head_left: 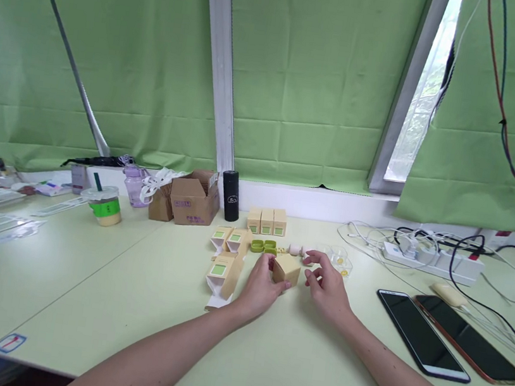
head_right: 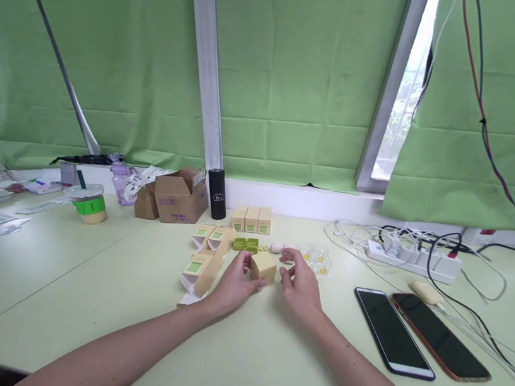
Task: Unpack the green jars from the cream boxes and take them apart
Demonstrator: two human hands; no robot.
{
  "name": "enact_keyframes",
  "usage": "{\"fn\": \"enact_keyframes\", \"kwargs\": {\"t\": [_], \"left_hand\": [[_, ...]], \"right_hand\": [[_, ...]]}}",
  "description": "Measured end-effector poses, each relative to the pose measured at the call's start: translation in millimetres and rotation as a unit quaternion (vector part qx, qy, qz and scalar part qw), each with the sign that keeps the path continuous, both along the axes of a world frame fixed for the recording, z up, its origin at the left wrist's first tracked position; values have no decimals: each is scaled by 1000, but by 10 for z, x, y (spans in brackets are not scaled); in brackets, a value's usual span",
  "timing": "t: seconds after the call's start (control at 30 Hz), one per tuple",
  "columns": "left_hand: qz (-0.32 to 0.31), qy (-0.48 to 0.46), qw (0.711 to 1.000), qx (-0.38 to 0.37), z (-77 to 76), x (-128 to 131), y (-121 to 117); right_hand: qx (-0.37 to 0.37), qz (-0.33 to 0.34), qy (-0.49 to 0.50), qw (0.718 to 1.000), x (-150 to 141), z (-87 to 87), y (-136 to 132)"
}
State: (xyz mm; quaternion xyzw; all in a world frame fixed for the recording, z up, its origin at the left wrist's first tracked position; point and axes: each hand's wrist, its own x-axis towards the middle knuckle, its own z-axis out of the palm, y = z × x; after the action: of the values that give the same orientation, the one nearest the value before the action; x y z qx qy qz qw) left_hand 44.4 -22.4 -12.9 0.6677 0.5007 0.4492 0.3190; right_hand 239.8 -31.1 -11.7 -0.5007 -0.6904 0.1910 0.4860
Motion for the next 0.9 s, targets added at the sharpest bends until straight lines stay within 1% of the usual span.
{"fn": "enact_keyframes", "kwargs": {"t": [0.07, 0.17, 0.27, 0.37, 0.53, 0.77, 0.9], "left_hand": [[5, 5, 1000, 21, 41, -1, -35], [-5, 12, 996, 92, 110, -16, -101], [-17, 40, 987, 153, 155, -43, -150], [-30, 82, 977, 195, 162, -69, -171], [-38, 141, 956, 256, 155, -94, -196], [-32, 213, 911, 351, 198, -130, -239], [-13, 253, 876, 411, 191, -144, -246]], "right_hand": [[6, -1, -2, 1000, 3, 1, 1], [20, -6, -1, 1000, 5, 14, -7], [34, -4, 4, 999, -4, 38, -33], [51, 8, 13, 999, -22, 66, -74], [80, 53, 21, 995, -42, 97, -137], [135, 117, 29, 983, -63, 81, -193], [168, 120, 43, 977, -91, 67, -221]]}}
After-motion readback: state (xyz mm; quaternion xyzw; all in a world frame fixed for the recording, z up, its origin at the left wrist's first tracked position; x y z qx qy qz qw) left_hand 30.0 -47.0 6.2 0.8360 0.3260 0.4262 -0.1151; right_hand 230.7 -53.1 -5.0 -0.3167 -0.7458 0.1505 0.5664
